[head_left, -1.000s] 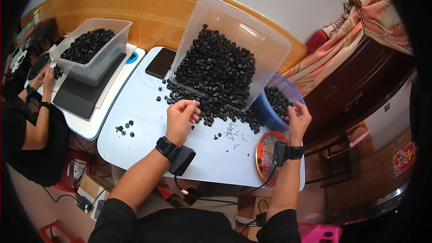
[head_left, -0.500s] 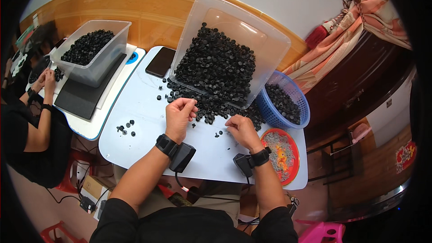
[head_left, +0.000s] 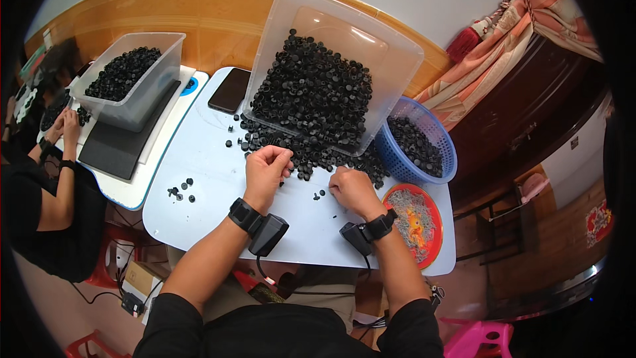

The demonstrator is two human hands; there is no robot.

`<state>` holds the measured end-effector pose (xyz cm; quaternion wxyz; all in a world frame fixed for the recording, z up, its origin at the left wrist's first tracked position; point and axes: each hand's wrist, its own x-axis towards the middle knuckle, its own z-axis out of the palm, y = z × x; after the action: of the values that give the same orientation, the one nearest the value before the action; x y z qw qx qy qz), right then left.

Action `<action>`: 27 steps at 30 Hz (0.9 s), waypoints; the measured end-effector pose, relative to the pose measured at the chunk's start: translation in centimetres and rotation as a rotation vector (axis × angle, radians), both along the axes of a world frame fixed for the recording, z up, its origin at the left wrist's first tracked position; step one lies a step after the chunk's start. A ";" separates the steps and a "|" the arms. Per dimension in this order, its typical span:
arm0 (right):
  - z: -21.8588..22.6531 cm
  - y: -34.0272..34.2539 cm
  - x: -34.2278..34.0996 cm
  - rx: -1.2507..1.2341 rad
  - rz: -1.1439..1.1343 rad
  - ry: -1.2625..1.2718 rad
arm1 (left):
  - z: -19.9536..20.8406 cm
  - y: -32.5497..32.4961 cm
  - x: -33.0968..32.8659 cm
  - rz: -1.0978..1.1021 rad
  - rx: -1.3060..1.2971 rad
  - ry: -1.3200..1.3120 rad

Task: Assembling small black plastic parts by hand at a workbench.

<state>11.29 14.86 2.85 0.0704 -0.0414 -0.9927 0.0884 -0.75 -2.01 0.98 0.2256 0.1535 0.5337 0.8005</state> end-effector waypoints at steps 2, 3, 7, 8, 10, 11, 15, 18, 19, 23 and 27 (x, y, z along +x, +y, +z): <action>-0.3 0.0 -0.3 0.111 0.000 0.011 | 0.1 0.2 0.2 0.013 -0.005 0.011; -0.3 0.0 -0.5 0.109 0.001 0.011 | 0.2 0.3 0.3 0.007 -0.005 0.024; -0.1 -0.1 -1.0 0.122 0.036 0.041 | -0.2 0.3 0.0 -0.010 -0.015 0.045; 0.0 -0.2 -1.1 0.066 0.037 0.099 | -0.3 0.3 -0.1 -0.016 -0.015 0.050; 0.1 -0.6 -0.9 -0.066 -0.001 0.142 | -0.4 0.3 -0.1 -0.016 -0.028 0.075; 0.0 -0.7 -0.9 -0.197 -0.042 0.183 | -0.5 0.3 -0.2 -0.018 -0.039 0.099; -0.9 -1.6 -1.5 -0.375 0.021 0.332 | -0.6 0.6 -0.1 -0.024 -0.031 0.119; -1.1 -1.8 -1.9 -0.232 0.107 0.327 | -0.7 0.6 -0.1 -0.025 -0.052 0.136; -1.2 -1.8 -2.0 -0.225 0.113 0.304 | -0.8 0.7 -0.1 -0.019 -0.065 0.146; -1.2 -2.2 -2.1 -0.216 0.119 0.249 | -0.8 0.8 -0.1 -0.021 -0.095 0.156; -1.7 -2.1 -2.5 -0.158 0.119 0.270 | -1.0 0.9 0.1 -0.042 -0.099 0.166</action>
<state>8.84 12.74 1.10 0.1944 0.0242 -0.9649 0.1751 -0.65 -1.11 -0.03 0.2046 0.2191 0.5859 0.7529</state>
